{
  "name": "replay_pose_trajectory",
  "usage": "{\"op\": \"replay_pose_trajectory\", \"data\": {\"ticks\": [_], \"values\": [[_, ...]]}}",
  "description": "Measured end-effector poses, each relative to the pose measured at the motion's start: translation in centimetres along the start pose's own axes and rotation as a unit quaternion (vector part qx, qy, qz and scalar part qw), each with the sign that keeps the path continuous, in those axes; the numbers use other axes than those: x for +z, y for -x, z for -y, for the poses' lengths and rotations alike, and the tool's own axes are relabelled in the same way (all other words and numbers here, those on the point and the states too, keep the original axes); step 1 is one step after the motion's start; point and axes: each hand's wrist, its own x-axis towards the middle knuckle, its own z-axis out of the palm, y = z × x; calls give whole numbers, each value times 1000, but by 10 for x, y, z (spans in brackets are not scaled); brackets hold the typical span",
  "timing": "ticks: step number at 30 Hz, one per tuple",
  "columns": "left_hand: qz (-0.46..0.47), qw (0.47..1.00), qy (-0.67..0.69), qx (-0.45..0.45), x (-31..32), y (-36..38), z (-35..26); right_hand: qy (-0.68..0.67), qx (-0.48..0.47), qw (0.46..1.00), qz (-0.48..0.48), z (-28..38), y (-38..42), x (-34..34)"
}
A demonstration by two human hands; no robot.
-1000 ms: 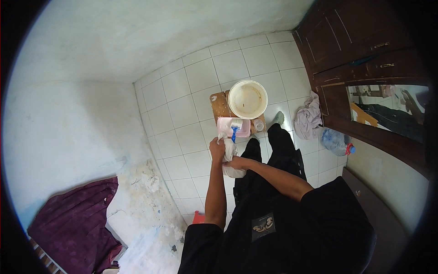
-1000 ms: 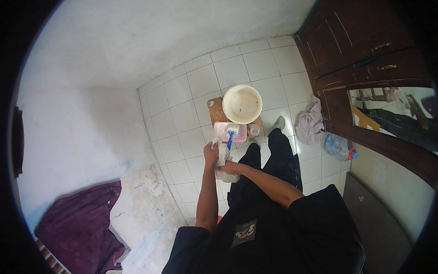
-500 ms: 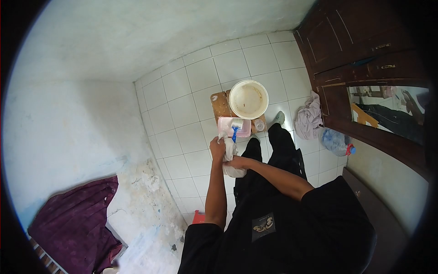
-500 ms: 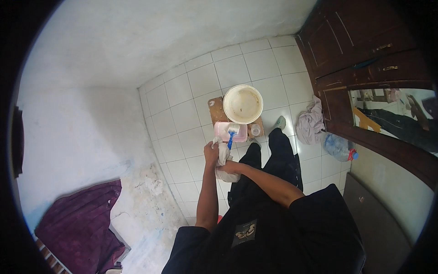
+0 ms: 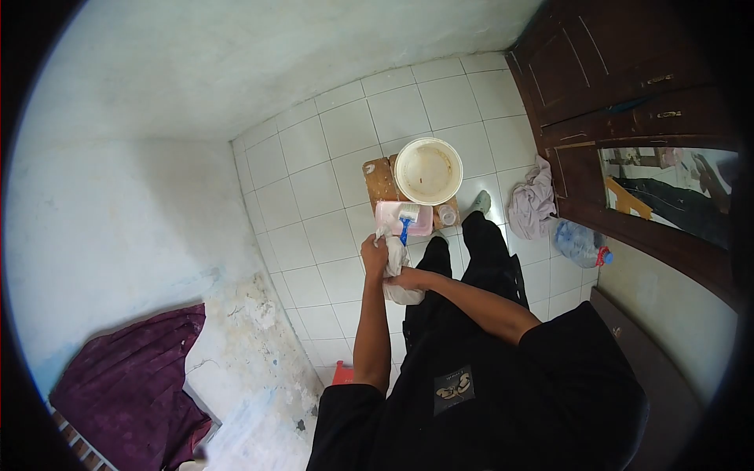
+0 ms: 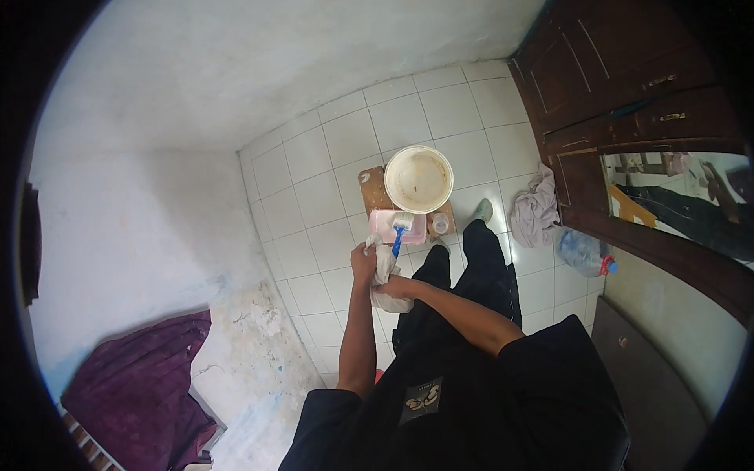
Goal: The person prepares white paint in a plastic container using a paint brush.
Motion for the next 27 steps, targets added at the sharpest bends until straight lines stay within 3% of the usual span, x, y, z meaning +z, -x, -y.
{"op": "replay_pose_trajectory", "data": {"ticks": [5, 27], "values": [[17, 1000, 11, 1, 1, -2, 3, 21, -35, 999, 4, -16, -13, -1], [27, 999, 6, 18, 5, -1, 2, -1, -17, 1000, -8, -4, 4, -1]]}}
